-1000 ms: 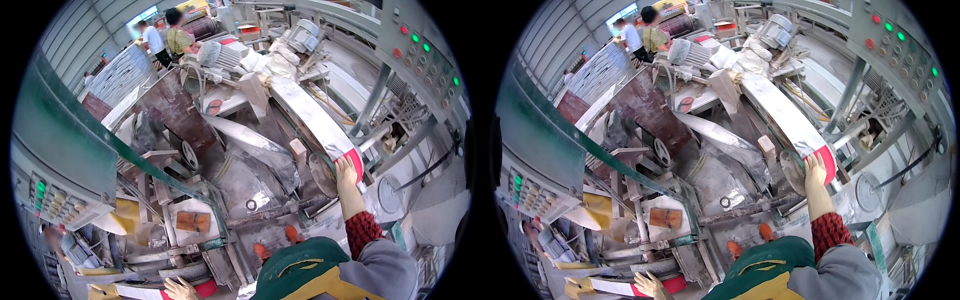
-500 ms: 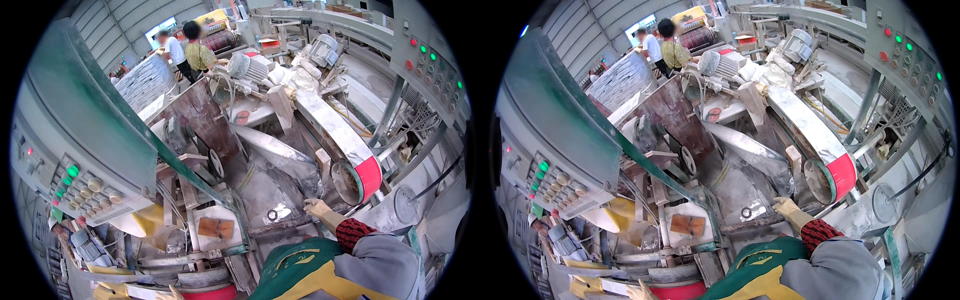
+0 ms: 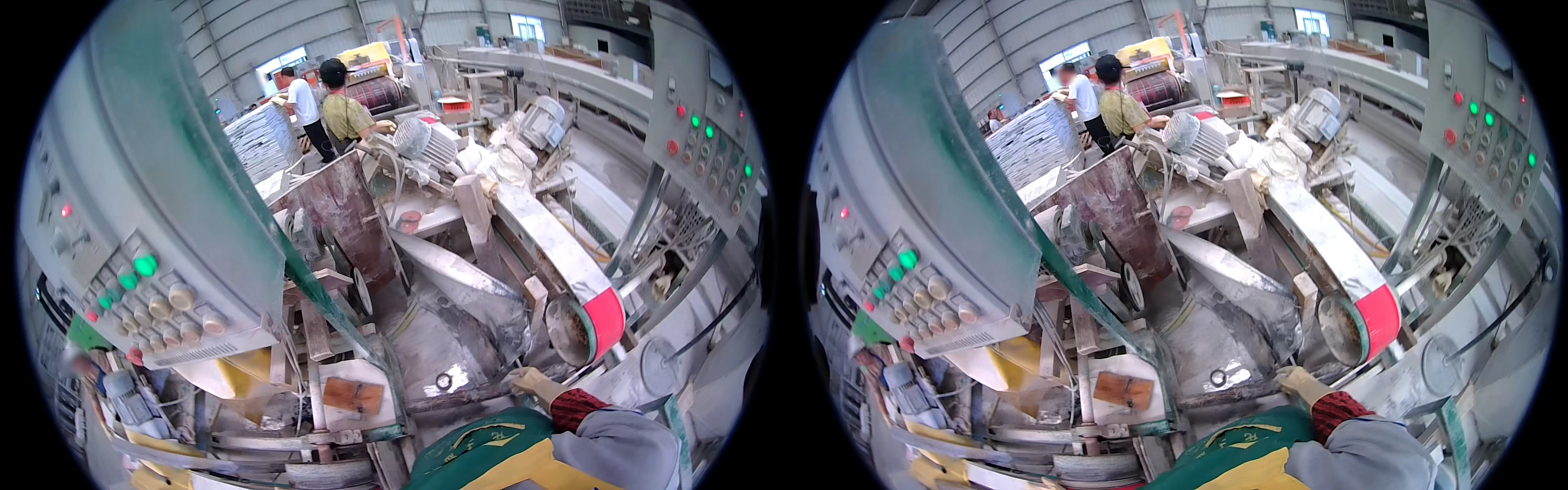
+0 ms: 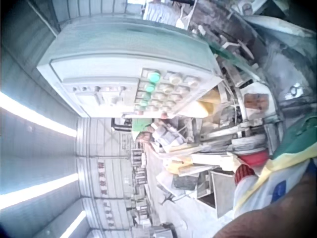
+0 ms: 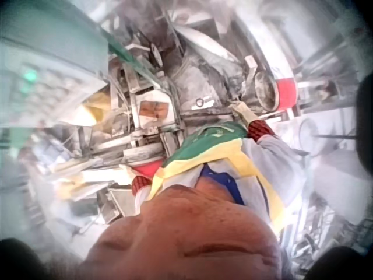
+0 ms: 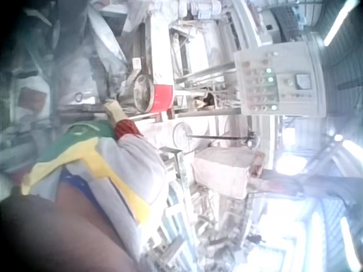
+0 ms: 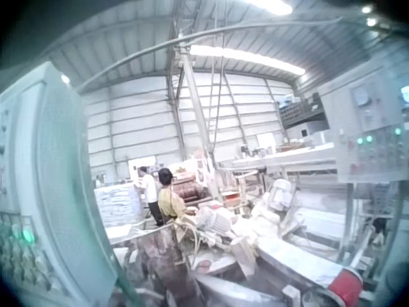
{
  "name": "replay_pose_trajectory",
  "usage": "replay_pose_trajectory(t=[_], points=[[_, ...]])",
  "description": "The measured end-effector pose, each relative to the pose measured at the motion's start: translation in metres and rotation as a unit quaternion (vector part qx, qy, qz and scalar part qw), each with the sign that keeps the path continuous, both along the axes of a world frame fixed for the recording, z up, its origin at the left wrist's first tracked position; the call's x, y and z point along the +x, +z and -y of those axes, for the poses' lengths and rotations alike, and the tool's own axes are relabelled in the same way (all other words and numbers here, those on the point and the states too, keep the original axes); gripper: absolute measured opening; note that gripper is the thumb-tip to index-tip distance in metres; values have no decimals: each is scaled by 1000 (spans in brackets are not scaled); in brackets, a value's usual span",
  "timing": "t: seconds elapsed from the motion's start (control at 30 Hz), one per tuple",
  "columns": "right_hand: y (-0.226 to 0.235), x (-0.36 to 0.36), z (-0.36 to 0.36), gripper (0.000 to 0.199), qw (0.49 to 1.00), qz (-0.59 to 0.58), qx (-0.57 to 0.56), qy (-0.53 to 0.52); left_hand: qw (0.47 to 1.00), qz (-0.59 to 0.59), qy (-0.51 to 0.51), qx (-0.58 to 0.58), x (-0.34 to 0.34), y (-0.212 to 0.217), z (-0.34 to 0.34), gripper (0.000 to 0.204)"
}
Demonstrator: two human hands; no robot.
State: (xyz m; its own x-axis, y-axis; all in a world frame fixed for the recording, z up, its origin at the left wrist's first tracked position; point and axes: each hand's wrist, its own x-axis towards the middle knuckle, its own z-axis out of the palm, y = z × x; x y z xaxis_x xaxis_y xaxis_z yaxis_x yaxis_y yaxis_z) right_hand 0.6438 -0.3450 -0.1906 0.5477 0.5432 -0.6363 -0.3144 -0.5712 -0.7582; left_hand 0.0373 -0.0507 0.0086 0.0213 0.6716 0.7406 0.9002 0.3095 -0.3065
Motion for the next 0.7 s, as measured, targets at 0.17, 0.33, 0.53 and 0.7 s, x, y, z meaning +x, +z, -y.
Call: replay_pose_trajectory(t=[0.17, 0.33, 0.53, 0.7], points=[[19, -5, 6, 31, 998, 48, -37, 17, 985, 103, 30, -134, 11, 18, 22, 46], [-9, -3, 10, 41, 976, 189, 18, 108, 963, 152, -62, -213, 18, 9, 31, 46], [28, -22, -29, 46, 988, -80, 128, 24, 570, 704, -218, -362, 26, 18, 53, 52], [-6, -19, -56, 45, 863, -310, 399, -20, 571, 691, -182, -403, 204, 88, 50, 65]])
